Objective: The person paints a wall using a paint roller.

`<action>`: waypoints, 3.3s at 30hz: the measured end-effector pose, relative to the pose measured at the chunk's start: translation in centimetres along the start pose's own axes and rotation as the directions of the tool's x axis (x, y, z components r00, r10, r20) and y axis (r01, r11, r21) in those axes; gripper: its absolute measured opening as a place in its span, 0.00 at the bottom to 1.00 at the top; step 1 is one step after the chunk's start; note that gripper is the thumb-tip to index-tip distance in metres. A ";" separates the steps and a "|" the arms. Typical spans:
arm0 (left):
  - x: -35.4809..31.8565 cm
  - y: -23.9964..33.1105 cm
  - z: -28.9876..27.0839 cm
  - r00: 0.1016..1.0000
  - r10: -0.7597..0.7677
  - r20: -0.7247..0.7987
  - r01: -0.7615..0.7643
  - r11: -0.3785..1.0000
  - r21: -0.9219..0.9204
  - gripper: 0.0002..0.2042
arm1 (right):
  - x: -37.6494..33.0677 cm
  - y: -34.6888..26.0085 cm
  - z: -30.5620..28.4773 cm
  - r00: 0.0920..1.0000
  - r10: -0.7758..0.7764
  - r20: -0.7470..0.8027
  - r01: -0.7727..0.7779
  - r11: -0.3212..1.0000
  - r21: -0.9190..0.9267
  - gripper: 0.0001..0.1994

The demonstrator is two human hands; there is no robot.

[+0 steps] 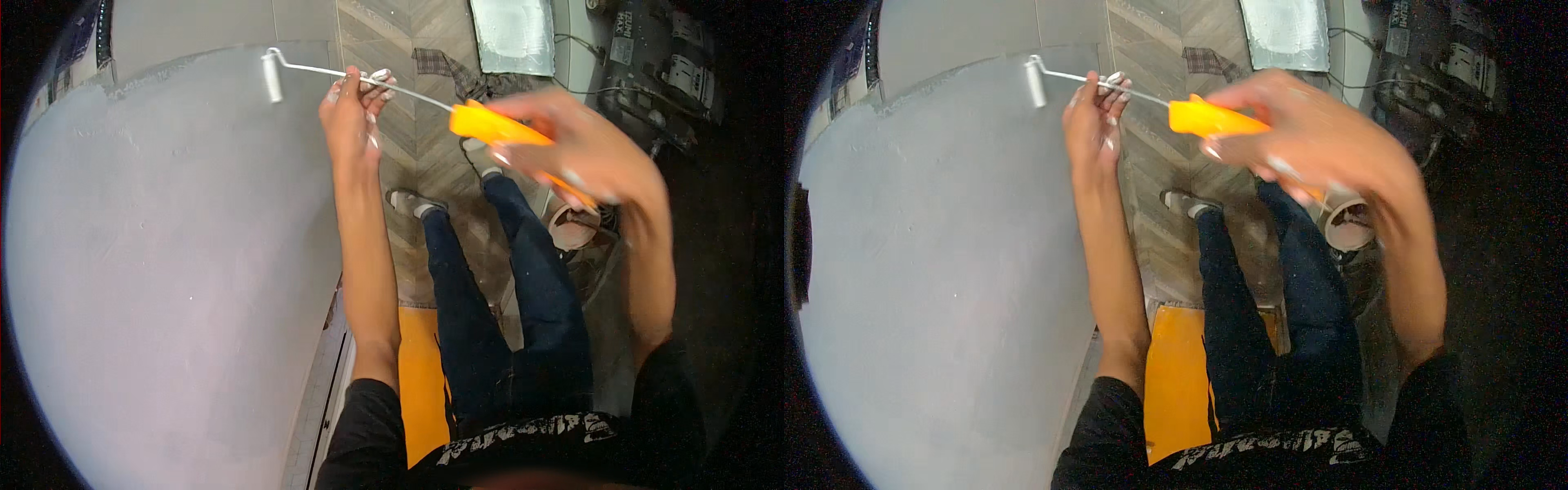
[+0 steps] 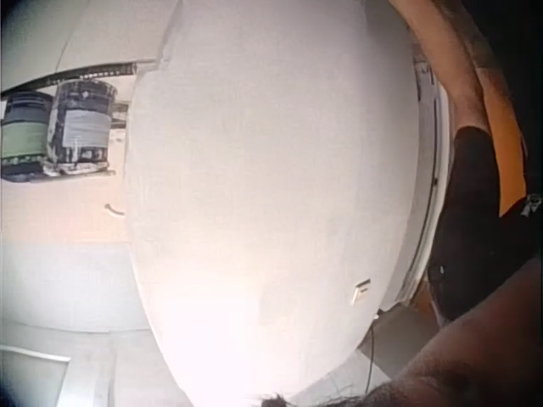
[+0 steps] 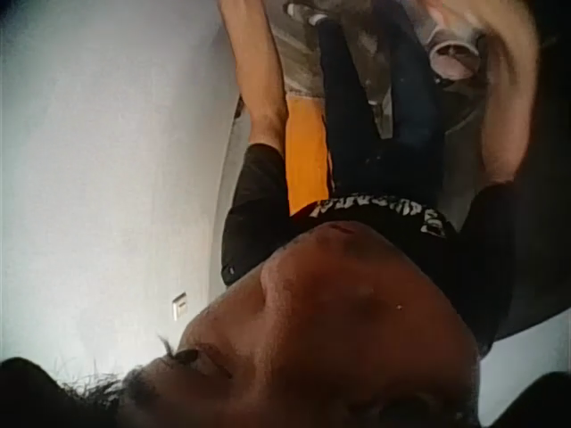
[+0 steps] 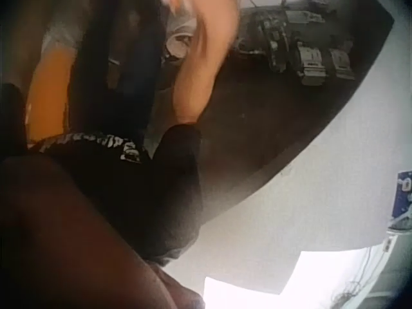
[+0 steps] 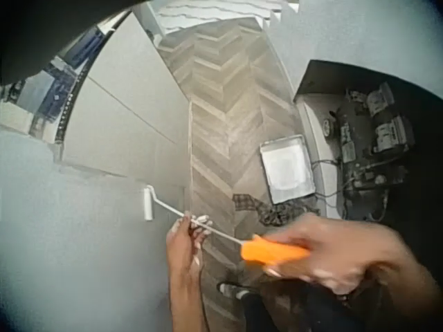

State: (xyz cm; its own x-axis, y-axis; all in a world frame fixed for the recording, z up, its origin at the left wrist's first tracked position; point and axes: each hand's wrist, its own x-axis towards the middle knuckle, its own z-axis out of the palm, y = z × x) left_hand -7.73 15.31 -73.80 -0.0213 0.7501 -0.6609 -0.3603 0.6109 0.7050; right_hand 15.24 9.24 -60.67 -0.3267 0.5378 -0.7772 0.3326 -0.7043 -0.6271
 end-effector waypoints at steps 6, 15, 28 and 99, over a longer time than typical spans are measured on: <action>13.4 -6.4 -6.4 0.977 -0.209 -0.036 0.208 0.978 -0.016 0.13 | 14.4 3.2 1.5 0.998 -0.066 0.010 0.066 0.996 -0.058 0.20; 0.0 -11.0 -7.6 0.940 -0.274 0.203 0.249 0.959 0.137 0.36 | 7.2 6.4 -1.7 0.998 -0.061 0.008 0.061 0.994 -0.087 0.24; -33.9 -24.7 -40.8 0.490 -0.602 -0.631 0.869 0.400 0.293 0.30 | 19.0 9.0 -0.9 0.989 -0.113 0.090 0.118 0.992 -0.049 0.29; -54.2 -24.7 -44.1 0.060 -0.796 -0.603 0.994 0.101 -0.034 0.25 | 14.5 11.5 -1.3 0.983 0.132 0.130 -0.148 0.982 0.119 0.19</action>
State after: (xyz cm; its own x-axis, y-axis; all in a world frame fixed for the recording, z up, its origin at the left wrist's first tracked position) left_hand -38.80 -51.61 -66.69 -0.2768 -0.5935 -0.7557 -0.0891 0.7989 -0.5948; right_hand 15.51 9.55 -79.22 -0.3921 0.3752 -0.8399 0.2698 -0.8260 -0.4950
